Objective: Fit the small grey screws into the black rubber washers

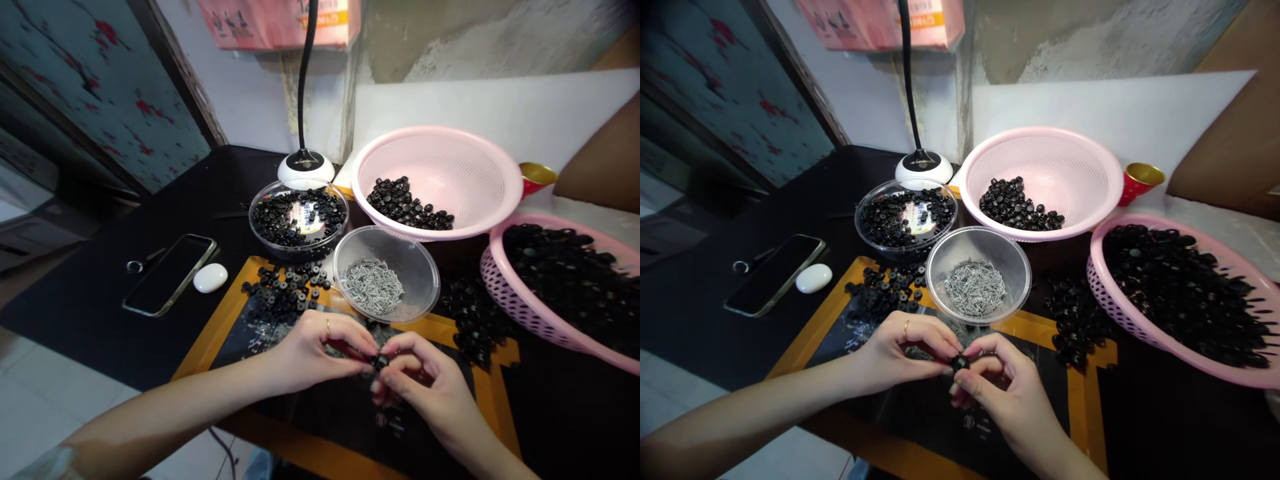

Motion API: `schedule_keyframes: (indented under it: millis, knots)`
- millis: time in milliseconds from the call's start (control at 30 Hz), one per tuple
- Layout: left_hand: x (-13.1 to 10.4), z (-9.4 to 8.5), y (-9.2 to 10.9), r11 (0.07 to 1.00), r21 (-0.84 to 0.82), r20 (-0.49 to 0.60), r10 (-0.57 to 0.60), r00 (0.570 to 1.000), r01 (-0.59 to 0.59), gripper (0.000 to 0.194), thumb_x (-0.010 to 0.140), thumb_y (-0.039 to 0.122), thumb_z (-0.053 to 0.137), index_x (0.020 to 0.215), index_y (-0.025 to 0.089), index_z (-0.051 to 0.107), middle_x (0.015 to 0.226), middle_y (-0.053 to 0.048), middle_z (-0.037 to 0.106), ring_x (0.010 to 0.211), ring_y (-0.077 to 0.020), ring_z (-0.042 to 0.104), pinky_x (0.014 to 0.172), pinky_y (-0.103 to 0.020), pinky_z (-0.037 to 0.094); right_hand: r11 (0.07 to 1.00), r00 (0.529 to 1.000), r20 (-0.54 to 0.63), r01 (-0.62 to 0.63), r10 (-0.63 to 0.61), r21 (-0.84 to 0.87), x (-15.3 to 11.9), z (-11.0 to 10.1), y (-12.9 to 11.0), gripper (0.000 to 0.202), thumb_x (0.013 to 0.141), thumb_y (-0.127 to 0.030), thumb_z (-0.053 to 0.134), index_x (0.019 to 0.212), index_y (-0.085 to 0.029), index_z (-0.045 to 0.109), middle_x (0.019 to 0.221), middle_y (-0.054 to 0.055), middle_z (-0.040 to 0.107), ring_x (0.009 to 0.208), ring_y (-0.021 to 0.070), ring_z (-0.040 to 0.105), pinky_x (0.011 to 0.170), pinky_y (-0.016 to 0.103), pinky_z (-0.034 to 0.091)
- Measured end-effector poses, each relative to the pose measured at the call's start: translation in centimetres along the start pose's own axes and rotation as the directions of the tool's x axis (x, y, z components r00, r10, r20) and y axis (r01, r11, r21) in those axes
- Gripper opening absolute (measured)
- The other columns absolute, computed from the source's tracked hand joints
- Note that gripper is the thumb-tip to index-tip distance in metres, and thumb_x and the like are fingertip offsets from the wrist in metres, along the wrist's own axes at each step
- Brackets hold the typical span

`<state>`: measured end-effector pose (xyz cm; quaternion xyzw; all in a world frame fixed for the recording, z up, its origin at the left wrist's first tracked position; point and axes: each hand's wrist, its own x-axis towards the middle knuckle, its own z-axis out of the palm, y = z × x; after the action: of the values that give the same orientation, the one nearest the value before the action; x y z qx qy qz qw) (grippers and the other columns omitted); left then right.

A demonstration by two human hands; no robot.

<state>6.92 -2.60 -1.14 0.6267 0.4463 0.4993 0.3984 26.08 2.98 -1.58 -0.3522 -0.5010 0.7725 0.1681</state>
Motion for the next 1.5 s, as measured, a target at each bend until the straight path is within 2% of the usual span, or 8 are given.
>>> schedule_keyframes:
  millis: [300, 433, 567, 767, 1033, 1200, 1367, 1500]
  knots:
    - [0.0, -0.1, -0.1, 0.995, 0.036, -0.016, 0.092, 0.996, -0.092, 0.007, 0.07, 0.01, 0.074, 0.076, 0.014, 0.072, 0.082, -0.008, 0.075, 0.076, -0.0158, 0.07, 0.072, -0.025, 0.057, 0.989, 0.993, 0.111, -0.058, 0.043, 0.135, 1.0, -0.5, 0.6, 0.03, 0.069, -0.034, 0.078, 0.086, -0.017, 0.06, 0.07, 0.001, 0.069, 0.06, 0.013, 0.065, 0.06, 0.025, 0.053]
    - [-0.1, -0.1, -0.3, 0.982, 0.066, -0.007, 0.178, 0.984, -0.177, 0.008, 0.071, 0.007, 0.073, 0.077, 0.012, 0.071, 0.079, -0.009, 0.074, 0.076, -0.0161, 0.068, 0.074, -0.027, 0.055, 0.983, 0.977, 0.199, -0.105, 0.074, 0.149, 1.2, -0.9, 0.9, 0.026, 0.074, -0.032, 0.075, 0.093, -0.015, 0.068, 0.078, 0.003, 0.069, 0.067, 0.0119, 0.063, 0.065, 0.025, 0.051]
    - [-0.1, 0.0, -0.4, 0.979, 0.09, 0.019, 0.182, 0.983, -0.183, 0.004, 0.076, 0.01, 0.069, 0.078, 0.013, 0.07, 0.081, -0.009, 0.073, 0.075, -0.0159, 0.067, 0.071, -0.027, 0.054, 0.97, 0.964, 0.251, -0.143, 0.091, 0.196, 1.1, -0.7, 0.8, 0.024, 0.075, -0.033, 0.074, 0.09, -0.015, 0.072, 0.08, 0.004, 0.068, 0.067, 0.0105, 0.061, 0.066, 0.023, 0.049]
    - [-0.1, 0.2, -0.1, 0.971, 0.114, 0.025, 0.21, 0.977, -0.211, 0.005, 0.079, 0.009, 0.065, 0.077, 0.011, 0.07, 0.08, -0.011, 0.073, 0.075, -0.0162, 0.065, 0.069, -0.028, 0.054, 0.96, 0.961, 0.257, -0.165, 0.105, 0.225, 1.1, -0.3, 0.6, 0.025, 0.072, -0.035, 0.076, 0.085, -0.015, 0.073, 0.073, 0.002, 0.064, 0.061, 0.0091, 0.058, 0.062, 0.021, 0.048]
    - [-0.4, 0.6, -0.2, 0.949, 0.154, 0.001, 0.278, 0.961, -0.275, 0.005, 0.08, 0.009, 0.065, 0.077, 0.011, 0.069, 0.077, -0.01, 0.072, 0.072, -0.015, 0.065, 0.065, -0.026, 0.054, 0.983, 0.969, 0.241, -0.09, 0.049, 0.162, 0.9, -0.3, 1.2, 0.022, 0.076, -0.034, 0.072, 0.08, -0.013, 0.07, 0.066, 0.001, 0.061, 0.057, 0.0076, 0.052, 0.055, 0.019, 0.041]
    - [-0.1, 0.7, -0.1, 0.974, 0.074, 0.008, 0.216, 0.976, -0.216, 0.005, 0.075, 0.01, 0.071, 0.078, 0.012, 0.068, 0.08, -0.009, 0.073, 0.077, -0.0154, 0.066, 0.073, -0.027, 0.054, 0.978, 0.974, 0.227, -0.039, -0.008, 0.205, 0.8, -0.3, 1.1, 0.022, 0.076, -0.034, 0.073, 0.078, -0.014, 0.065, 0.065, -0.002, 0.055, 0.058, 0.0067, 0.046, 0.055, 0.018, 0.037]
    - [0.1, 0.3, 0.5, 0.99, 0.096, 0.077, 0.099, 0.992, -0.106, 0.025, 0.074, 0.016, 0.073, 0.097, 0.011, 0.065, 0.096, -0.01, 0.069, 0.092, -0.0174, 0.063, 0.086, -0.031, 0.05, 0.975, 0.973, 0.23, -0.033, -0.019, 0.218, 0.5, -0.5, 0.7, 0.023, 0.073, -0.035, 0.074, 0.075, -0.016, 0.06, 0.066, -0.003, 0.05, 0.06, 0.0077, 0.041, 0.055, 0.018, 0.034]
    - [0.3, -0.1, 0.7, 0.986, 0.147, 0.094, 0.066, 0.993, -0.079, 0.012, 0.08, 0.016, 0.066, 0.092, 0.012, 0.068, 0.099, -0.01, 0.067, 0.094, -0.0172, 0.061, 0.088, -0.031, 0.048, 0.984, 0.975, 0.216, 0.008, -0.047, 0.177, 0.4, -1.0, 0.9, 0.021, 0.073, -0.034, 0.074, 0.076, -0.017, 0.061, 0.068, -0.003, 0.051, 0.063, 0.0087, 0.041, 0.057, 0.02, 0.032]
